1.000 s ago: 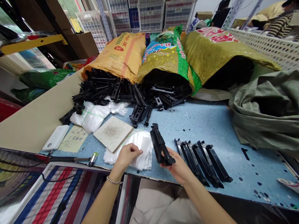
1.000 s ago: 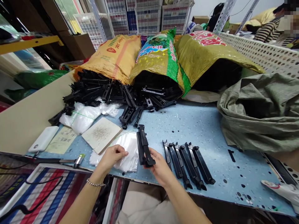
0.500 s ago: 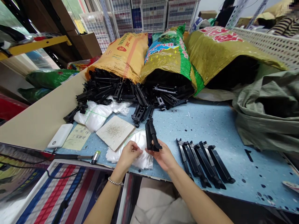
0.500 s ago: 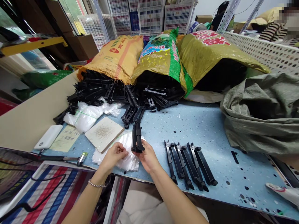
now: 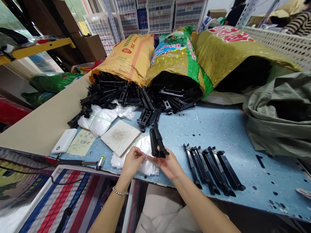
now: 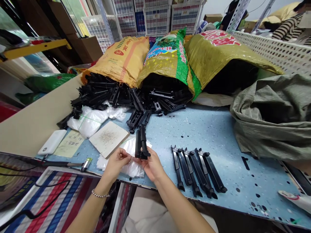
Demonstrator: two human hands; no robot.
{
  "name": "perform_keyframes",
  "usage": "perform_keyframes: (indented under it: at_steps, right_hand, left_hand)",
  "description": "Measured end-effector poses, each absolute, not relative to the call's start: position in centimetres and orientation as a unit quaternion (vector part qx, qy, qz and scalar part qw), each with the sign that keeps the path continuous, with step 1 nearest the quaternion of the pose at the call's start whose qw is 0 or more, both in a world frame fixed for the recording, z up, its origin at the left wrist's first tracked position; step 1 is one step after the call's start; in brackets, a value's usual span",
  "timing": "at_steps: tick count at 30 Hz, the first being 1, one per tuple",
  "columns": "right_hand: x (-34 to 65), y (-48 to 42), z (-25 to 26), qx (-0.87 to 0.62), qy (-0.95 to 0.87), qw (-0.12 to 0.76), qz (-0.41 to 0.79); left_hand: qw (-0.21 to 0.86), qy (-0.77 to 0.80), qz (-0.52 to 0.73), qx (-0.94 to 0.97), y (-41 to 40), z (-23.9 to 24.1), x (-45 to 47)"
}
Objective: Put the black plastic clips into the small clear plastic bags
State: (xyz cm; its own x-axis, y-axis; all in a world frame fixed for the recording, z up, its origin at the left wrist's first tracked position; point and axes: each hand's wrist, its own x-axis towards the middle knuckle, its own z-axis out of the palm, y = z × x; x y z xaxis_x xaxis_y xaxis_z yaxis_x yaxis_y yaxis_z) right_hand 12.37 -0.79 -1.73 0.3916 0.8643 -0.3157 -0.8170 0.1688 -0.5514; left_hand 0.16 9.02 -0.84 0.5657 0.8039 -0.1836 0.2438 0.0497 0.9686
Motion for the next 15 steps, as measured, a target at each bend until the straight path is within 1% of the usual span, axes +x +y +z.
perform_keyframes:
  at_steps: [2,3,6,7,8,9,11,15]
  right_hand:
    - [12.1,-0.5,-1.8,-0.349,-0.027,0.755,0.555]
    - [12.0,-0.4,-1.8,-0.357,-0.021,0.753,0.553]
    - [12.0,-0.5,-1.7,-0.369,-0.017,0.763,0.531]
    - [12.0,-0.9,-1.6,-0.372,-0.021,0.766,0.524]
    - [12.1,-1.6,-1.5,-0.373,-0.027,0.765,0.525]
    - [12.2,-2.6,-1.4,-0.369,-0.030,0.759,0.535]
    - [12.2,-5.0,-1.3,-0.343,-0.020,0.730,0.591]
    - [11.6,-8.9,-2.5,-0.234,0.067,0.604,0.759]
  left_hand:
    - [0.549,0.392,0.237,0.699,8.7,0.5,-0.4]
    - [0.492,0.384,0.232,0.746,8.5,1.2,-0.8]
    - [0.241,0.346,0.159,0.893,8.3,2.7,-1.7]
    - [0.179,0.334,0.128,0.916,8.4,2.8,-1.8]
    - [0.153,0.329,0.106,0.926,8.6,2.7,-1.9]
    - [0.152,0.329,0.096,0.927,8.8,2.3,-1.8]
    - [0.192,0.341,0.107,0.914,9.4,1.2,-1.6]
    - [0.286,0.326,0.146,0.889,10.3,-0.5,-1.8]
